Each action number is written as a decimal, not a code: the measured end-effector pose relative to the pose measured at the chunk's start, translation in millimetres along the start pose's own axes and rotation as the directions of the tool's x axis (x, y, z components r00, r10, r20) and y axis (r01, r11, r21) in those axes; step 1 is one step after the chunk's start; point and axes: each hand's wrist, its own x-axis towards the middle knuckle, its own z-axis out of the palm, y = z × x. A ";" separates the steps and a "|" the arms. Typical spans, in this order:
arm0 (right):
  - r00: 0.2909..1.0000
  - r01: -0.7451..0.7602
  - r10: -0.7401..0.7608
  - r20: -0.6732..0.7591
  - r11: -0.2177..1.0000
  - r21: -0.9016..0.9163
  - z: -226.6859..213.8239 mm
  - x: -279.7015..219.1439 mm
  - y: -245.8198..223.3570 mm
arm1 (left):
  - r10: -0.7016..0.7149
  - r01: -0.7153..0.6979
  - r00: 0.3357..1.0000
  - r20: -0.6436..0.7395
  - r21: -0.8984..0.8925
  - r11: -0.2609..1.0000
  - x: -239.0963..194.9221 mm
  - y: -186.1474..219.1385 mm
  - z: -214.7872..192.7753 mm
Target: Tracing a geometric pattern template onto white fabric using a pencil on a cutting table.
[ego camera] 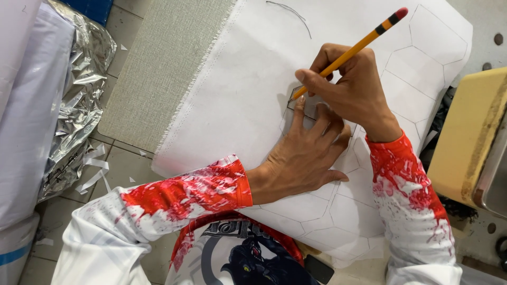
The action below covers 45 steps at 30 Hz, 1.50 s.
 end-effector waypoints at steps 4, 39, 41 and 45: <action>1.000 -0.004 0.004 0.019 1.000 0.011 2.4 -3.8 -5.6 | -0.011 0.012 1.000 0.015 -0.012 1.000 0.6 -0.3 -1.2; 0.995 0.074 -0.080 -0.055 0.991 -0.108 -5.8 9.2 2.0 | -0.014 0.015 1.000 -0.014 0.007 1.000 0.8 1.1 2.8; 0.997 0.060 -0.065 -0.034 0.991 -0.120 -4.4 7.6 -1.5 | -0.006 0.006 1.000 -0.005 0.017 1.000 -0.4 1.5 2.5; 0.997 0.077 -0.079 -0.011 0.992 -0.096 -2.4 4.6 -2.8 | -0.004 0.004 1.000 -0.001 0.019 1.000 -0.5 1.7 3.5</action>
